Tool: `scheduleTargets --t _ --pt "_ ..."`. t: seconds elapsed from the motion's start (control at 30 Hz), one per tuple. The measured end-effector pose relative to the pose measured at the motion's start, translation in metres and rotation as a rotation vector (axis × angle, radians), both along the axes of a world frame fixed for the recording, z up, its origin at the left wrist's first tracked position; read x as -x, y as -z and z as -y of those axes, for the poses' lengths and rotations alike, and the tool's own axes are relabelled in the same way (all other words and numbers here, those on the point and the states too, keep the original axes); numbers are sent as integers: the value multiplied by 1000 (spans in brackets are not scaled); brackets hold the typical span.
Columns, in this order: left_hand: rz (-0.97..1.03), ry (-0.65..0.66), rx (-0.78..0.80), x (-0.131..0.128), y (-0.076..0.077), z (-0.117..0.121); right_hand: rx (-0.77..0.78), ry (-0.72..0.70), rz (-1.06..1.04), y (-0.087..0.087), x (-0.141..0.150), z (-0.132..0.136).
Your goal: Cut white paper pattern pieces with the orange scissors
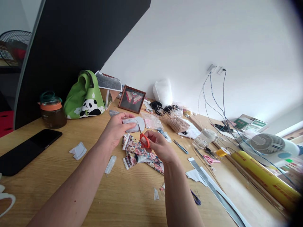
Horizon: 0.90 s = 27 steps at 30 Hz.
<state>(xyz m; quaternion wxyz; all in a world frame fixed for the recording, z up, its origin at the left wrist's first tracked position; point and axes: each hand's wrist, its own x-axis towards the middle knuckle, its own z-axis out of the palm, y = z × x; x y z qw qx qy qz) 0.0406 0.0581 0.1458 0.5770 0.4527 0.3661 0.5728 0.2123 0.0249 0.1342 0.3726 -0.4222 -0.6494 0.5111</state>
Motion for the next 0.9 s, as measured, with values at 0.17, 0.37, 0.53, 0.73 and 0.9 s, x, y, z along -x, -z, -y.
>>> scheduleTargets --t 0.17,0.37,0.53,0.73,0.9 --pt "-4 -11 10 0 -2 1 -1 7 -8 0 -1 0" --pt "-15 -16 12 -1 -1 1 -11 11 5 2 -3 -1" --pt "-48 -7 5 0 -1 1 -14 8 12 2 -4 -1" --pt "-31 -1 10 -1 -2 2 -13 6 -2 3 -4 -1" --pt "-24 -1 19 -1 -1 1 -12 9 -1 3 -4 -1"
